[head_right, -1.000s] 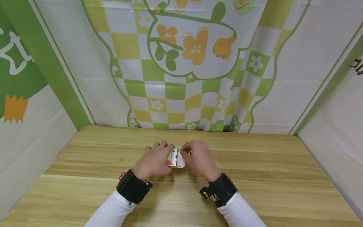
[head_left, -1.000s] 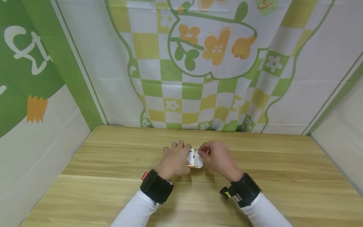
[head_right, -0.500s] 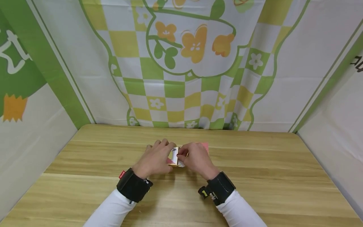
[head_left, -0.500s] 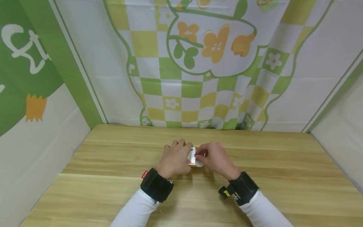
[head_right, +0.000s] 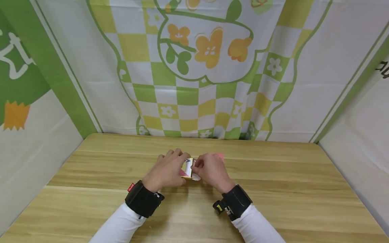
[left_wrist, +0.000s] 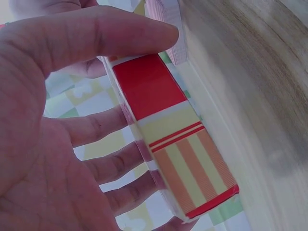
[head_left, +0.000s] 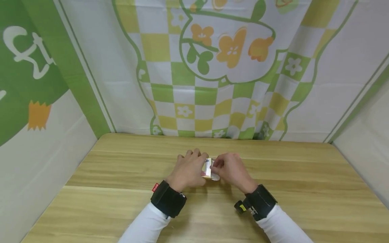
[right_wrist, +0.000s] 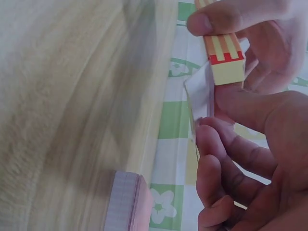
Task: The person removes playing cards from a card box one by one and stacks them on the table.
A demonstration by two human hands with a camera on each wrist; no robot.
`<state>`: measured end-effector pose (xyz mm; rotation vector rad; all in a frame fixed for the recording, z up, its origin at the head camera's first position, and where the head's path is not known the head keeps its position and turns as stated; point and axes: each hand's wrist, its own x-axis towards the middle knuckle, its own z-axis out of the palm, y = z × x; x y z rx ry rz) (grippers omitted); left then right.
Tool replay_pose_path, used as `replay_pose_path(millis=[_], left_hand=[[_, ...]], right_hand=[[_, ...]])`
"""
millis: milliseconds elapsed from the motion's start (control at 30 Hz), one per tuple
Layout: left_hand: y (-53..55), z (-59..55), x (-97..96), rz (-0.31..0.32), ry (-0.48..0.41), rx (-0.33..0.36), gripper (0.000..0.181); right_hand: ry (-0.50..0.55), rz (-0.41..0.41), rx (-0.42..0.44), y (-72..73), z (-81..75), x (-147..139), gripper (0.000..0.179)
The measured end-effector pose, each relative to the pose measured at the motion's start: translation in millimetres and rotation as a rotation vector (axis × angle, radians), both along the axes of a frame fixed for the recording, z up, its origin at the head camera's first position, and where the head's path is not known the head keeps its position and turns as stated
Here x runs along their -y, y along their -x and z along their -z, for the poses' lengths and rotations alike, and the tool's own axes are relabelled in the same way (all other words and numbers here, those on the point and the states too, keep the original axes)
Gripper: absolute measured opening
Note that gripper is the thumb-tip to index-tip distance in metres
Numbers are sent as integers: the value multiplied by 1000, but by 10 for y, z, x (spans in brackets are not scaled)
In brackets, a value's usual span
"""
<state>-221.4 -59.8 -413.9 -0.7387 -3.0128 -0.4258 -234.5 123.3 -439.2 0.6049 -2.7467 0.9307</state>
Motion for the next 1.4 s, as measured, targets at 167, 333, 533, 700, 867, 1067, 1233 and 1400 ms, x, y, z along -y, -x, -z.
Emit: replay_pose_path(millis=[167,333,533,700,867,1067,1233,1400], left_hand=[[2,0,-4,-1,2,-2,65],[3,0,-7,2,-1,3,65],[6,-12,-3,6,7,4,65],[12,-29,15,0,8,14,65],[28,-35,45,-16,1,30,66],[39,-31,74,-28,-3,22,67],[33,-30,80,-29,-8,14,67],[33,-43,76,-26,-13,17,66]], right_hand=[[0,31,51,3,-14,-6,13],[-21,40,56,0,2,-7,19],[8,3,104,-1,23,-29,19],[49,-18,210,12,-27,-75,17],[63,7,310,43,-103,-165,19],[21,14,365,63,-169,-293,22],[-16,50,379,65,-213,-320,20],[-66,75,254,42,-280,-292,39]])
